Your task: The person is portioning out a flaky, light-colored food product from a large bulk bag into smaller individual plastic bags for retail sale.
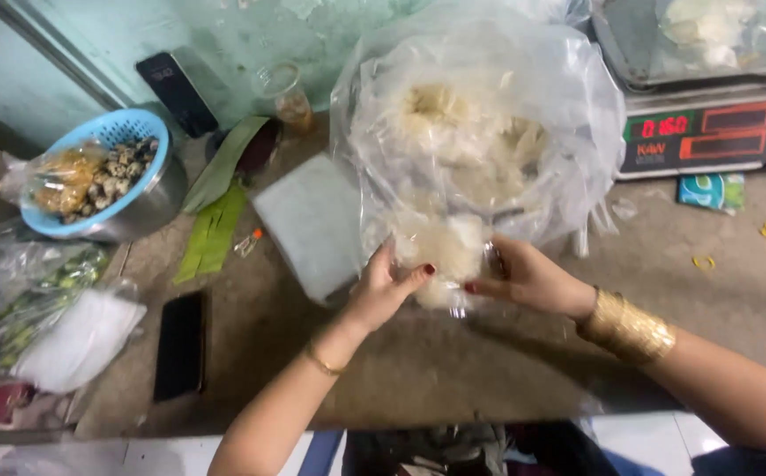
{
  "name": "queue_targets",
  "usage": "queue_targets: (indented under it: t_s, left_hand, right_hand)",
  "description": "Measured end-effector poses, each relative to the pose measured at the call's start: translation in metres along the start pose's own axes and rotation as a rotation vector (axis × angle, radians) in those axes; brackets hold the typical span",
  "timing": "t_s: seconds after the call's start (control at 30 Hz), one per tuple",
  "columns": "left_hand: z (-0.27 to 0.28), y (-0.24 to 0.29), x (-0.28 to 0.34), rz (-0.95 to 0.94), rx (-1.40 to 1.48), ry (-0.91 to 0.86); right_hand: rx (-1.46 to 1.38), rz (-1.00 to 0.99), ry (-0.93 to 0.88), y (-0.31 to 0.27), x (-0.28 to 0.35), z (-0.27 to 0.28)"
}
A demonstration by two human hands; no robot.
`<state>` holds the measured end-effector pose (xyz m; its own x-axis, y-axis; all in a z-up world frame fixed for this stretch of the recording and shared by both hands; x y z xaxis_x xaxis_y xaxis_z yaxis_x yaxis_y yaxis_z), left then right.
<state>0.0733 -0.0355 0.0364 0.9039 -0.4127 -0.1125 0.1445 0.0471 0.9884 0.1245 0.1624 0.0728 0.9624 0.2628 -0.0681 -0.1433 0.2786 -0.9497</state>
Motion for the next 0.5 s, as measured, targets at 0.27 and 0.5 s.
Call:
queue_targets:
  t_s: [0.27,0.5]
  left_hand:
    - [-0.028,-0.059,0.011,-0.075,-0.002,-0.047]
    - [-0.028,-0.052,0.015,-0.163,-0.05,0.011]
  right_hand:
    - [0.015,0.329,0.012,0.053,0.011,-0.026]
    - [-0.067,0.148,0.04,0.055,0.006,-0.029]
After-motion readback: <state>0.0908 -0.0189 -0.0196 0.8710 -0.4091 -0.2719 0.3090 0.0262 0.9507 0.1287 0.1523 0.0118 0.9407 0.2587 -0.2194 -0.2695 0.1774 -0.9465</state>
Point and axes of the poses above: each hand's wrist, its own x-axis away from the middle knuckle, its own z-axis out of the back of the hand, y = z × x, the point moved 9 cm from there along -x, towards the middle knuckle, and after that the axes turned 1 degree about z, right-handed, at the moved point
